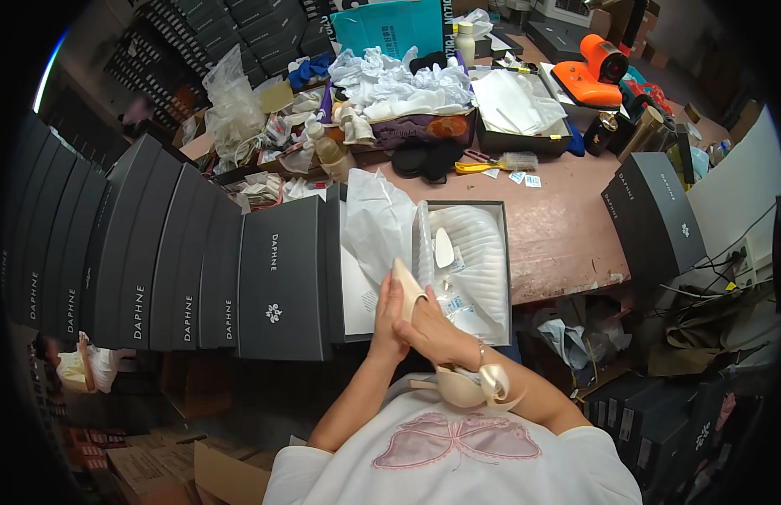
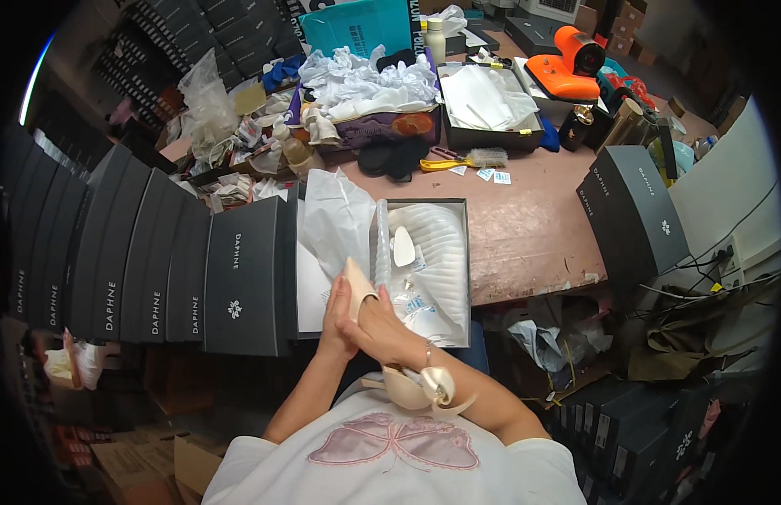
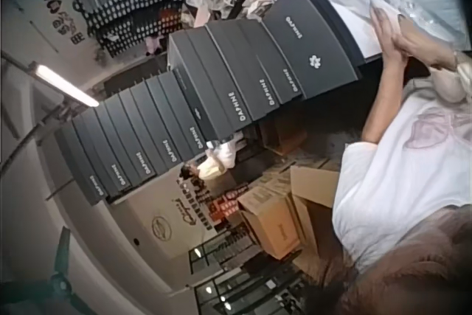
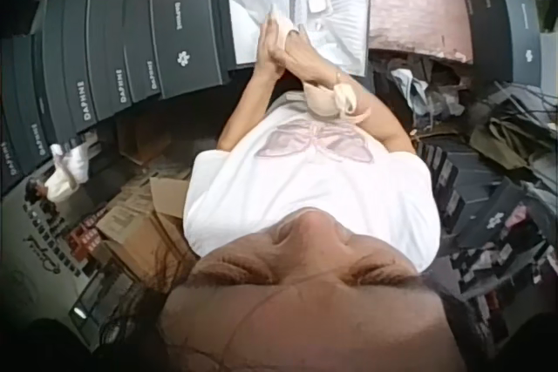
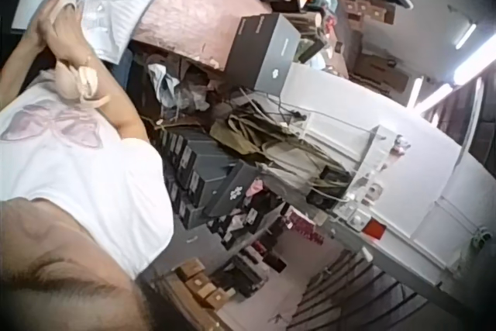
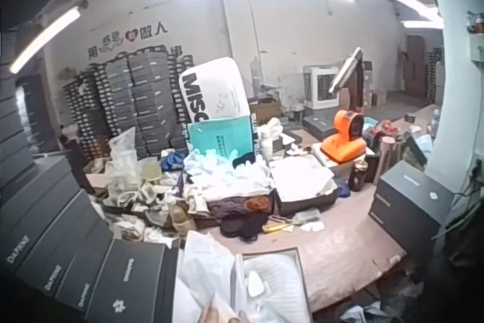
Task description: Packing pairs of high-heeled shoes into individual shoe boxes with protective tissue paper.
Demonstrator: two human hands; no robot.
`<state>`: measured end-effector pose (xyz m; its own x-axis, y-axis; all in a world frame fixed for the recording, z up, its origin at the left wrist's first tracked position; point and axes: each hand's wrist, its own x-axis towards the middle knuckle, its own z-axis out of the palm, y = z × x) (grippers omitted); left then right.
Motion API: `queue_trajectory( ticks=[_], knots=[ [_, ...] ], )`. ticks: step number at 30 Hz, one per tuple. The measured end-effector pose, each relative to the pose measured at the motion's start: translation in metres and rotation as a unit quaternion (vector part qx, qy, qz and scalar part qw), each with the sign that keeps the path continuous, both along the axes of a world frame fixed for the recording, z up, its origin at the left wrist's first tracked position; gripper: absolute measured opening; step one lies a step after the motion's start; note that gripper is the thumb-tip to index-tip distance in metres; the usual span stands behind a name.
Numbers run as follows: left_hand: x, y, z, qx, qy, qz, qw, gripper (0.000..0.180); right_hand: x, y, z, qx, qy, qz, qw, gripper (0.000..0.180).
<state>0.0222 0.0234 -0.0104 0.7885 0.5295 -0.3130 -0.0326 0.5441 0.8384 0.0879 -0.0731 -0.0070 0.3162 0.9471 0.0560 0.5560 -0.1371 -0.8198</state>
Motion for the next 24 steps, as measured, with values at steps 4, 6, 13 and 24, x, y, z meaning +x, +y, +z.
queue_trajectory(
  ticks=[4,6,13,24],
  knots=[
    [-0.011,0.01,0.019,0.011,0.003,0.01,1.0,0.058,-0.014,0.019,-0.003,0.082,0.039,0.001,0.996,0.072],
    [-0.017,0.008,0.014,0.015,-0.004,-0.008,1.0,0.061,-0.011,0.012,0.009,0.063,0.046,0.011,0.997,0.071],
    [-0.048,-0.044,0.023,-0.222,0.022,0.068,0.972,0.069,-0.004,-0.021,0.026,-0.08,0.038,0.073,0.993,0.057],
    [-0.023,0.004,0.016,-0.285,-0.023,-0.02,0.958,0.073,0.107,0.003,-0.029,-0.128,-0.271,-0.016,0.954,0.034]
  ],
)
